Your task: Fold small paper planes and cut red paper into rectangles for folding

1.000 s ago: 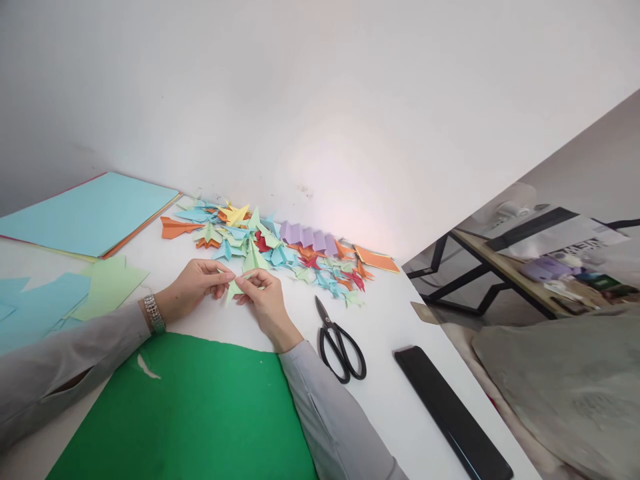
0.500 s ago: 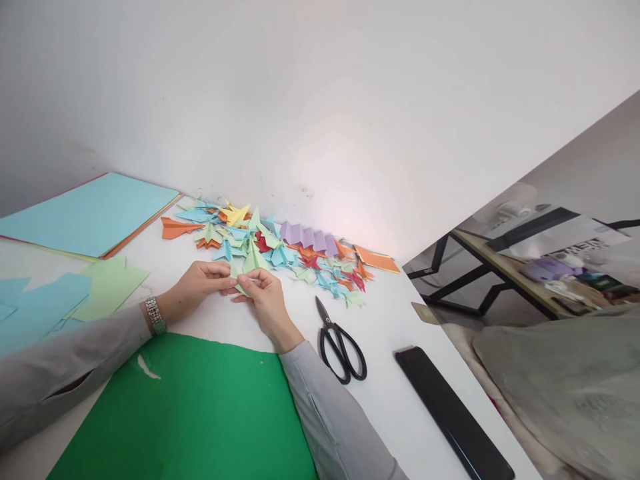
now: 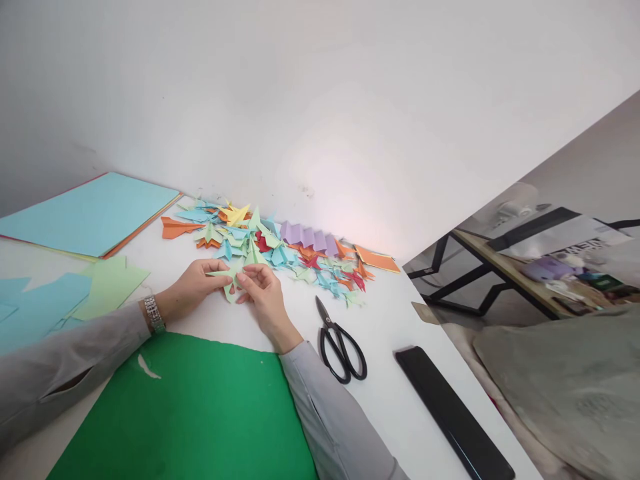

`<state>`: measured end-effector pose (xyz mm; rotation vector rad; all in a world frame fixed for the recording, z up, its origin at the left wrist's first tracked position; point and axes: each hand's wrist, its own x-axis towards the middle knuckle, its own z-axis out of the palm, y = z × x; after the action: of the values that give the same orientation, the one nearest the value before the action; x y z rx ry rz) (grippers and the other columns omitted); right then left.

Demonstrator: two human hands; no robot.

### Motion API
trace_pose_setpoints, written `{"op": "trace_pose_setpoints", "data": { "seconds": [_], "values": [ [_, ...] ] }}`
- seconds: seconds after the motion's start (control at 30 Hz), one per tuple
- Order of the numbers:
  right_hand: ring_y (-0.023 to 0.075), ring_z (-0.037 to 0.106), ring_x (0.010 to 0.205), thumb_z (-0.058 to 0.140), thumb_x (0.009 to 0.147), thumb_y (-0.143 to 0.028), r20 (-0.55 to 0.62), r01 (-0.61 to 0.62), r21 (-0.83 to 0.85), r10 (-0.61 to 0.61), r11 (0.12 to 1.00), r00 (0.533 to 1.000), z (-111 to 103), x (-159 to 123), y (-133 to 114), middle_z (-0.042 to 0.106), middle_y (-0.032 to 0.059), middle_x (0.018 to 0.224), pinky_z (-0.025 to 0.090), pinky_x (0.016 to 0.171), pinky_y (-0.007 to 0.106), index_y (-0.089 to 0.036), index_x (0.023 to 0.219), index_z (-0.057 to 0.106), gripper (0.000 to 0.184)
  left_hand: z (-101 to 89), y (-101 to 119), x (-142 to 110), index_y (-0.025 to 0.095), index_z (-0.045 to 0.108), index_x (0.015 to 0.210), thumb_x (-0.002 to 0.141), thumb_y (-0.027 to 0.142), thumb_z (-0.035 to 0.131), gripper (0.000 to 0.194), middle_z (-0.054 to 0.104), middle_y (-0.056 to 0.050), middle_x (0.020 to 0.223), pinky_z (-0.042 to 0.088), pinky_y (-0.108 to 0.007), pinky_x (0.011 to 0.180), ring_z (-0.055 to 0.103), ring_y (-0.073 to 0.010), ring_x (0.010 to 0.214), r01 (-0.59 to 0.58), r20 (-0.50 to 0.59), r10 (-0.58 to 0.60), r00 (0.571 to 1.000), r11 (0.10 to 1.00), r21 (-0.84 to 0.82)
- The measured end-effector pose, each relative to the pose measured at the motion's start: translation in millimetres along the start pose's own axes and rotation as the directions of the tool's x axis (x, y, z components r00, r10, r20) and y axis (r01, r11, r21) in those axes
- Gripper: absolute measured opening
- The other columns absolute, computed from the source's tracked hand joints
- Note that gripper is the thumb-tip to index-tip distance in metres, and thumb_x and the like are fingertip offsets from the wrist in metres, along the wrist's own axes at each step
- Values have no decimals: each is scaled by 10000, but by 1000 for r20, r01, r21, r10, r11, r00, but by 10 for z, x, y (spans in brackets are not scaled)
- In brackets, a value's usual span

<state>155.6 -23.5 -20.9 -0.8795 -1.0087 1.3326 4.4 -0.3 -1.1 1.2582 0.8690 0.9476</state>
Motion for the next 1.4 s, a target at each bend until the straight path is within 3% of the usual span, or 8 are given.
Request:
{"op": "trace_pose_setpoints", "data": {
  "seconds": [0.13,0.23,0.37,0.7,1.03,1.4],
  "values": [
    [87,566,464,816,634,-287,12,9,-47,-8,999,1000,-13,12,9,601,-60,571,450,413,192,-189,772,645,240,-3,10,-11,156,574,626,642,263,710,174,591,13,525,398,-230,491,519,-107,503,-19,63,10,998,989,144],
    [84,538,440,828,606,-275,-25,-6,-12,6,1000,1000,-31,15,10,633,-46,544,444,408,198,-190,736,646,239,-7,-9,1,174,522,654,663,336,722,258,574,29,507,355,-220,473,491,-94,483,-53,51,48,998,994,98],
    [115,581,507,831,597,-294,-45,-17,35,18,999,999,-35,18,-5,644,-36,536,487,434,219,-201,731,644,248,-3,-34,24,174,533,736,657,368,740,295,603,27,542,405,-241,530,512,-99,505,-63,57,62,996,998,23],
    [123,618,508,840,589,-300,-13,-42,-1,42,999,999,-37,3,13,681,-28,569,516,463,226,-200,788,609,321,-17,-56,31,142,629,682,567,305,808,268,611,23,612,429,-240,588,532,-93,574,-104,-48,104,993,994,-10],
    [123,621,556,823,609,-327,-2,-29,-62,29,998,1000,-41,-2,30,661,-36,612,528,499,239,-193,760,617,288,-28,-61,35,151,660,692,572,313,792,242,589,36,546,449,-267,578,528,-108,539,-66,-47,65,997,998,-2],
    [82,533,416,764,651,-225,45,-16,-30,17,999,999,-30,-14,5,592,-83,545,441,452,214,-206,749,589,201,-26,-71,42,140,647,732,556,242,804,256,615,20,520,441,-256,536,544,-110,500,5,-20,-6,1000,998,-62]
  ]
}}
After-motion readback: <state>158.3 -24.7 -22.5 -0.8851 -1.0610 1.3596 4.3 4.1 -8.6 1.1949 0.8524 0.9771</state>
